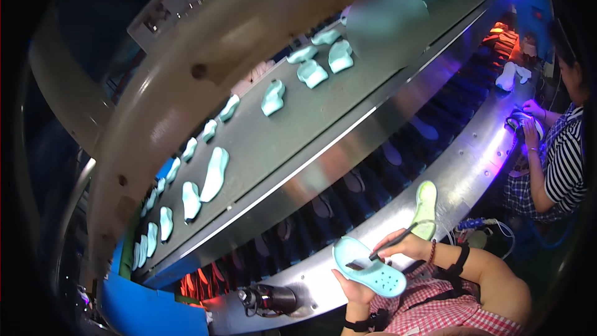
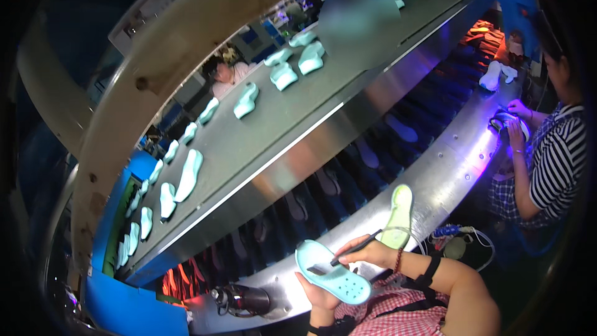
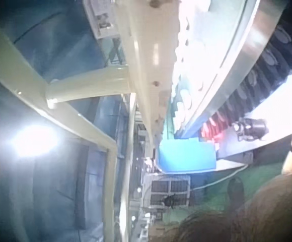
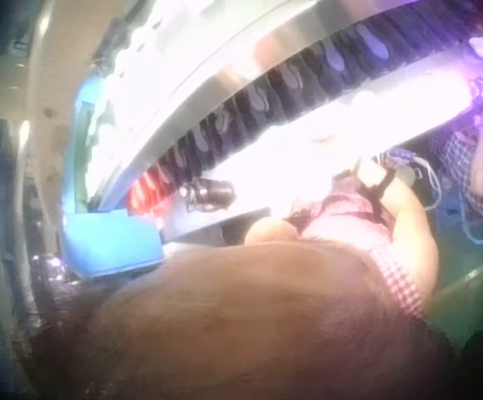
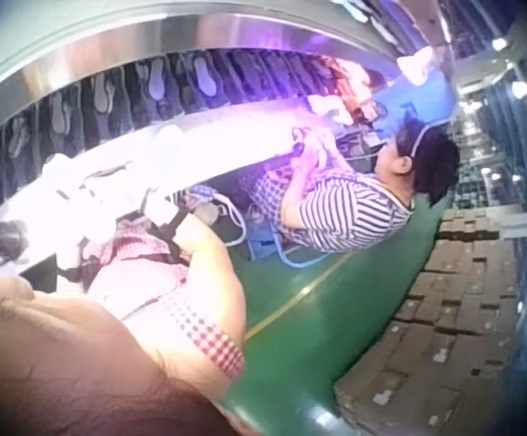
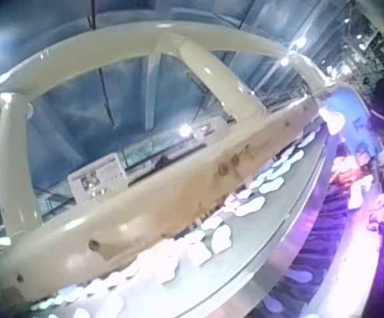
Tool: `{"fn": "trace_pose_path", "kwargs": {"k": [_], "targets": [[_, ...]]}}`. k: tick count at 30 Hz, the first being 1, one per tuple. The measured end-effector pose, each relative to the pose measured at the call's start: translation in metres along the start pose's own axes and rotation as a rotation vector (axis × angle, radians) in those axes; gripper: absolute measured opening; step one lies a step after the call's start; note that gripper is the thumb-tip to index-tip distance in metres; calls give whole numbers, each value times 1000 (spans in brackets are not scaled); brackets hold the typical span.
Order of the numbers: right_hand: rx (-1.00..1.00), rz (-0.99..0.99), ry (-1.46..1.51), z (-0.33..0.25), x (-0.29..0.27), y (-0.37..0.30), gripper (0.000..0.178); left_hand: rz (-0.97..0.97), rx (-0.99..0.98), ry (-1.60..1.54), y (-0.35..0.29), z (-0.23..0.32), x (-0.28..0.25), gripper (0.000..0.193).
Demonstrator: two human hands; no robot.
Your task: The recorder is using a brush to apply glue or a treatment liquid to light blue shoe soles before placing them on a conveyor belt.
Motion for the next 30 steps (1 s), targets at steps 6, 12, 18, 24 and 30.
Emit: {"fn": "trace_pose_path", "kwargs": {"k": [6, 12, 18, 24, 30], "targets": [[-34, 109, 17, -5, -11, 14, 20, -109, -98, -117, 6, -10, 23, 81], [-12, 138, -29, -8, -17, 32, 22, -152, -108, -56, 7, -16, 19, 78], [-419, -1, -829, -49, 47, 13, 24, 60, 110, 139, 14, -6, -9, 72], [107, -408, -883, -23, 40, -20, 23, 81, 245, 196, 7, 35, -16, 73], [-92, -53, -488, -64, 22, 0, 23, -11, 107, 69, 6, 3, 6, 72]]}}
Point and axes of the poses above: each hand's wrist, its own y-axis towards the middle knuckle, its own x-axis out of the palm, z = x × y, the point moved 9 cm from there along y, towards the middle knuckle, and after that the axes turned 4 degrees about -z, right-handed, at the moved point
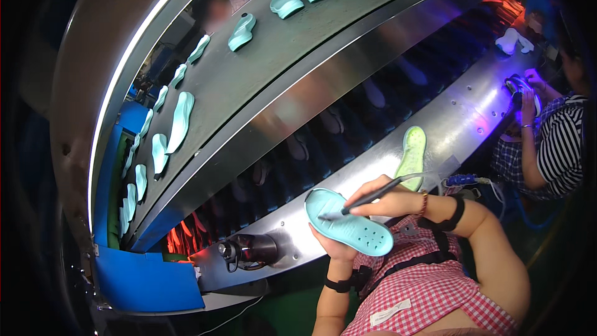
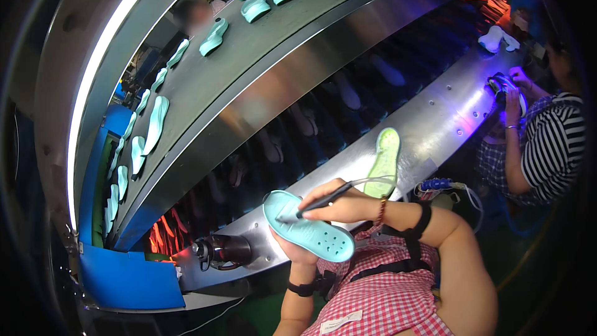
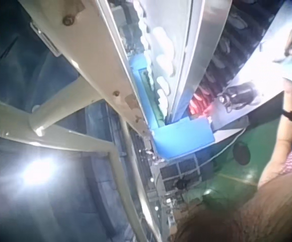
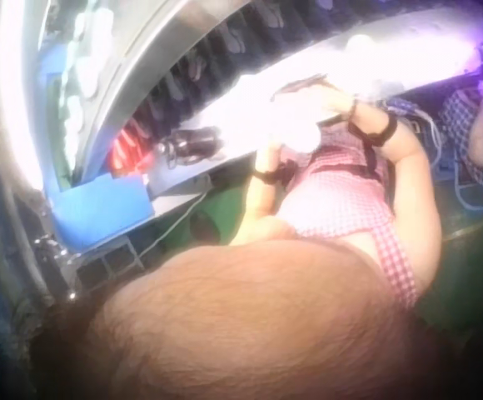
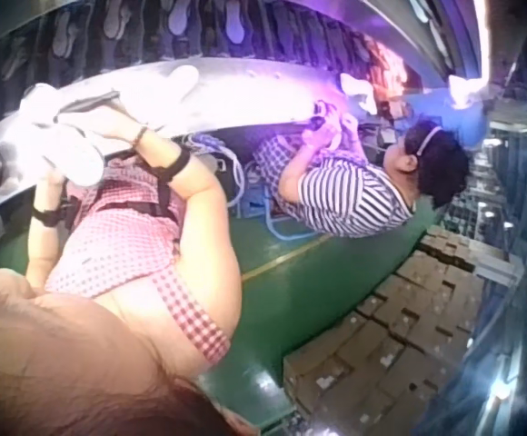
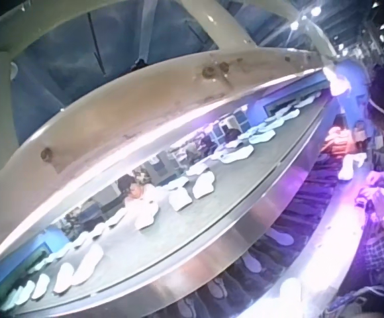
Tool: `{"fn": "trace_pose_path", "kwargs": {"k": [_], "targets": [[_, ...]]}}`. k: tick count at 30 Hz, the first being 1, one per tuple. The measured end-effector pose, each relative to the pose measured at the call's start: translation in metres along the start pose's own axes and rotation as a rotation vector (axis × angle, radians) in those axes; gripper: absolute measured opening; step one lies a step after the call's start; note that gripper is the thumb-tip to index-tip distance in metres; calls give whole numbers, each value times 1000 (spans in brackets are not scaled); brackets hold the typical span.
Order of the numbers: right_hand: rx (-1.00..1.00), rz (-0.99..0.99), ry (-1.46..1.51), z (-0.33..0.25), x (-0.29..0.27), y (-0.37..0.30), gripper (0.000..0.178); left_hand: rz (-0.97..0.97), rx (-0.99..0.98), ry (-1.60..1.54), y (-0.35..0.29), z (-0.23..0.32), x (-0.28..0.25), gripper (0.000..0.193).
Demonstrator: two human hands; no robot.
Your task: The recorder is using a brush to apply glue or a treatment liquid to light blue shoe soles before placing them on a conveyor belt.
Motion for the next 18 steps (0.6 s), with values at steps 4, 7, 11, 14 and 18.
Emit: {"fn": "trace_pose_path", "kwargs": {"k": [4, 7, 11, 14, 18], "targets": [[-54, -178, -114, -5, 30, 0, 20, 77, 144, -65, 5, 8, 0, 69], [15, -275, 104, -5, 29, -9, 19, -85, 127, 6, 7, 14, 11, 67], [55, -143, 62, 11, 14, -8, 20, -18, 177, 83, 7, 23, 12, 72], [-83, -350, -39, 3, 34, -23, 20, -38, 181, 105, 12, 31, 5, 77], [32, -65, 37, 8, 1, -19, 21, 345, 442, 197, 6, 54, -25, 75]]}}
Point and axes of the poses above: each hand's wrist, its own y-axis towards the middle knuckle, its own x-axis out of the palm, z = x × y, the point moved 9 cm from there along y, towards the middle knuckle, and after that the axes turned 4 degrees about -z, right-handed, at the moved point
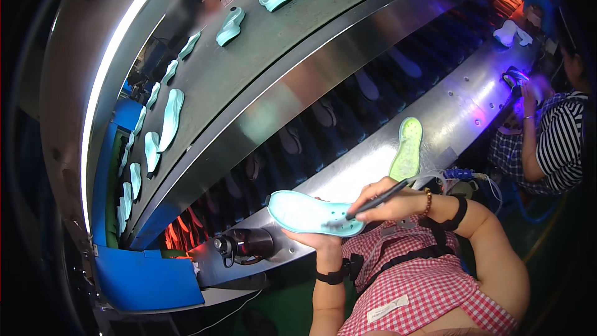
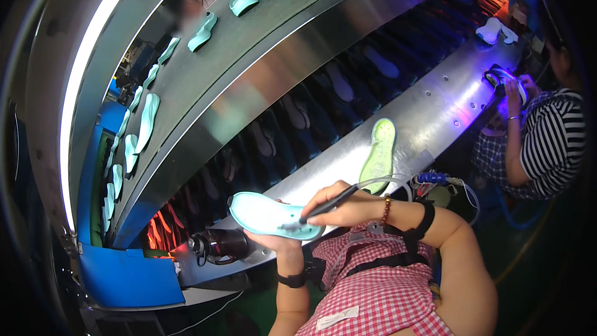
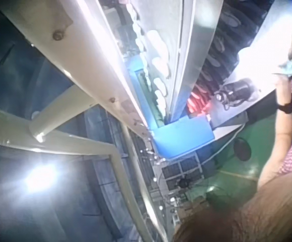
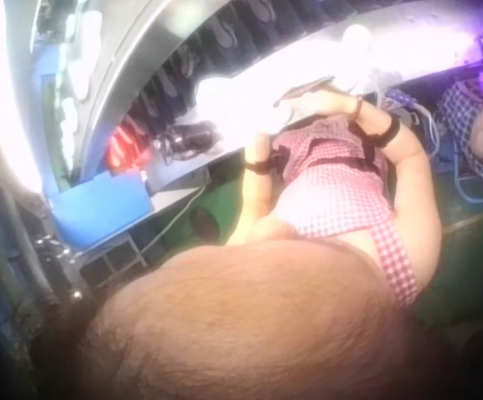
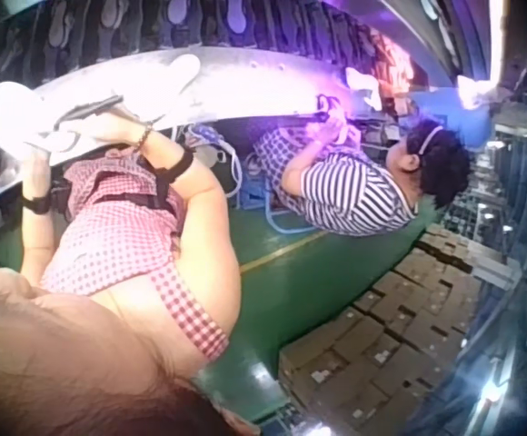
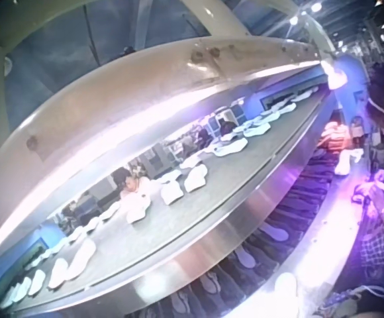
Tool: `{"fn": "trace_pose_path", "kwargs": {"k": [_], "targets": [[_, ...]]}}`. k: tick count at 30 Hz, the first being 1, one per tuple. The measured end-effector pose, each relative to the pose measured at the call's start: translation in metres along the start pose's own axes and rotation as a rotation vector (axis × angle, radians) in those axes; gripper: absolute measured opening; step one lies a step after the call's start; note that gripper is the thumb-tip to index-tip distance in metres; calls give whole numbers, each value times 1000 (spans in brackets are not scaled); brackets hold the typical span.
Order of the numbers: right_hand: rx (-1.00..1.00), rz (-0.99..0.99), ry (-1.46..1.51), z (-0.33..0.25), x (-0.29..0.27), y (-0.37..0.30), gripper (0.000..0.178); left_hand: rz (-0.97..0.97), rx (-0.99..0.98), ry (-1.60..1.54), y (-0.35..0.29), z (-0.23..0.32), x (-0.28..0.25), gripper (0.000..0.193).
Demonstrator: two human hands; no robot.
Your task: The recorder is using a brush to apply glue or a treatment liquid to light blue shoe soles before placing them on a conveyor belt.
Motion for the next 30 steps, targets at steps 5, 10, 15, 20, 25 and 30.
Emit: {"fn": "trace_pose_path", "kwargs": {"k": [5, 10, 15, 20, 25, 30], "targets": [[-194, -307, -81, 0, 26, -12, 20, -111, 28, -110, -5, 9, 22, 80], [58, -27, 55, 13, -7, -7, 21, -212, 68, -61, -12, 22, 45, 85], [-117, -258, 26, 4, 13, -19, 22, -275, 76, -87, -10, 26, 57, 86], [151, -176, 49, 11, 2, -16, 20, -284, 65, -47, -12, 27, 58, 84], [71, -146, 350, 24, 1, -18, 21, -417, 29, -29, -19, 31, 71, 83], [32, -19, 550, 41, 0, -13, 20, -172, -53, -94, -35, 12, 75, 74]]}}
Point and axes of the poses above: each hand's wrist, its own y-axis towards the middle knuckle, its own x-axis out of the palm, z = x × y, the point moved 9 cm from there along y, towards the middle knuckle, and after that the axes turned 4 degrees about -z, right-handed, at the moved point
